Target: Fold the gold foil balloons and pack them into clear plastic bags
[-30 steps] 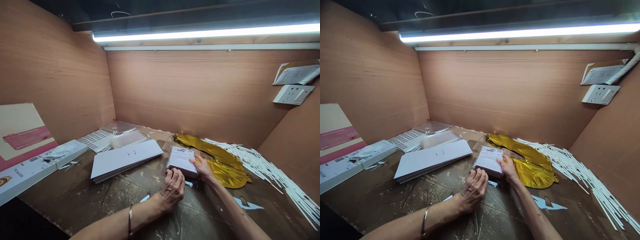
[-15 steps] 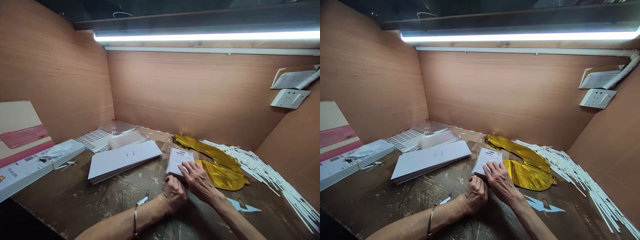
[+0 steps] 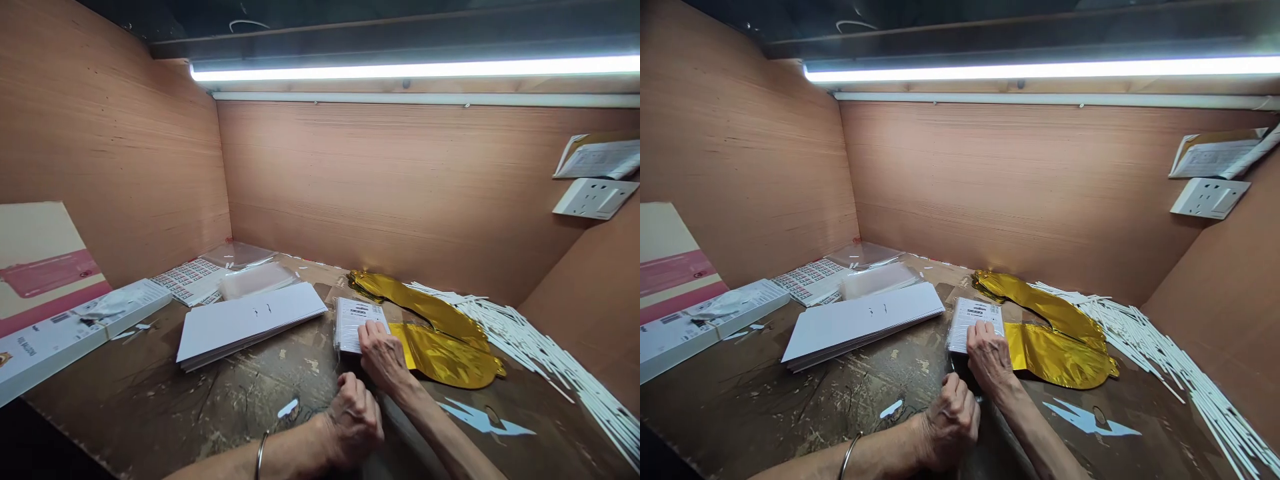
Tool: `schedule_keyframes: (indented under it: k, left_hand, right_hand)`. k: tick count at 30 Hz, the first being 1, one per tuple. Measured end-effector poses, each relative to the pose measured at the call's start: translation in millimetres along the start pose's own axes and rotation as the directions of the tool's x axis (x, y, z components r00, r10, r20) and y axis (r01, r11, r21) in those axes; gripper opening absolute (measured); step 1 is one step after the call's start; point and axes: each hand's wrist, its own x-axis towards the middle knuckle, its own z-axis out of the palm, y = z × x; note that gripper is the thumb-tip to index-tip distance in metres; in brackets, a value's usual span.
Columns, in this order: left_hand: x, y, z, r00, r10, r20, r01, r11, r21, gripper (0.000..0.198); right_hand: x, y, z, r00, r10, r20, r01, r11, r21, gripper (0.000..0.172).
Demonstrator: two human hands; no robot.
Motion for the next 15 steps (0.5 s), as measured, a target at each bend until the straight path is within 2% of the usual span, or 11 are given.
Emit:
schedule_keyframes:
  k: [3, 8, 11, 13, 15]
  left_hand:
    - [-4.3, -2.3, -2.5, 0.998, -0.057, 0.039, 0.054, 0.996, 0.071, 0.016]
    - [6.9, 9.4, -2.0, 0.989, -0.15, 0.015, 0.145, 0.973, 0.178, 0.027]
    - [20.0, 14.8, 2.1, 0.981, -0.168, 0.097, 0.156, 0.98, 0.12, 0.026]
    - [26.1, 14.8, 5.4, 0.976, -0.13, 0.174, 0.128, 0.991, 0.025, 0.021]
    - [28.4, 13.9, 7.8, 0.987, -0.054, 0.153, 0.064, 0.996, -0.059, 0.019]
  right_hand:
    - [10.8, -3.2, -1.1, 0.997, 0.009, 0.071, -0.011, 1.0, 0.024, 0.024]
    - [6.6, 10.4, -14.8, 0.956, -0.158, 0.249, 0.11, 0.974, 0.198, 0.023]
    - [-0.1, 15.3, -20.4, 0.959, -0.182, 0.216, 0.143, 0.972, 0.184, 0.016]
    - [-3.1, 13.6, -19.5, 0.971, -0.185, 0.152, 0.165, 0.977, 0.134, 0.009]
    - [-3.0, 9.7, -15.9, 0.978, -0.185, 0.097, 0.177, 0.98, 0.089, 0.007]
